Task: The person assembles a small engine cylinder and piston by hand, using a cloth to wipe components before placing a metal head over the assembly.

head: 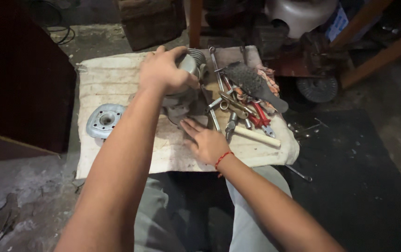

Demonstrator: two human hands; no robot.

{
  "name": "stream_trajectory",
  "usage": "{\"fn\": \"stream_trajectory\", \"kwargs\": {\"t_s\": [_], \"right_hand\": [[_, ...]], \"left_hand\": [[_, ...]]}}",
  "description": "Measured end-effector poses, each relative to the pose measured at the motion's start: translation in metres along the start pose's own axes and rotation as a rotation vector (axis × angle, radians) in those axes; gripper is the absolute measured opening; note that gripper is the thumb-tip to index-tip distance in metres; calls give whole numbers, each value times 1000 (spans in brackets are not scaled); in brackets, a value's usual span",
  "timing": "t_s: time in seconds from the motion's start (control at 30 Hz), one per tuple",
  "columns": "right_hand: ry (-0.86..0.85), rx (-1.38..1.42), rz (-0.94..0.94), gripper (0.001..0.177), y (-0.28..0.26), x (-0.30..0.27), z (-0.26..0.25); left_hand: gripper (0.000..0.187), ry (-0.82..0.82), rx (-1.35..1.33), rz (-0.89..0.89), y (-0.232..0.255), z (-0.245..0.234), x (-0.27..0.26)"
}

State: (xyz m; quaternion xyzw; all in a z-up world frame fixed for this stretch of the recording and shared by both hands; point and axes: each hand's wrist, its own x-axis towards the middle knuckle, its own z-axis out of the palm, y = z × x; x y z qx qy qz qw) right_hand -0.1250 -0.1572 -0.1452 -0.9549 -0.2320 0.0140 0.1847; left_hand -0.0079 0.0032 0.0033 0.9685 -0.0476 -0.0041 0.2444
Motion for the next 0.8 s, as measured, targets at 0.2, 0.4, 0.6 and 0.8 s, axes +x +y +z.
{"fn": "stream_trajectory", "kwargs": {"t_s": [0.2,0.4,0.6,0.8], "right_hand": [[-105,-56,85,80,-15,24,11],[-58,-2,158,65,-25,31,28],[-79,56,47,77,-7,6,15],[-76,64,-17,71,-13,49,43]], "left_hand": [[93,31,9,8,4,4,-8],[95,11,15,-12,4,0,-11],[94,57,12,-1,5,4,-11],[95,58,-2,-8,2,5,-15]]}}
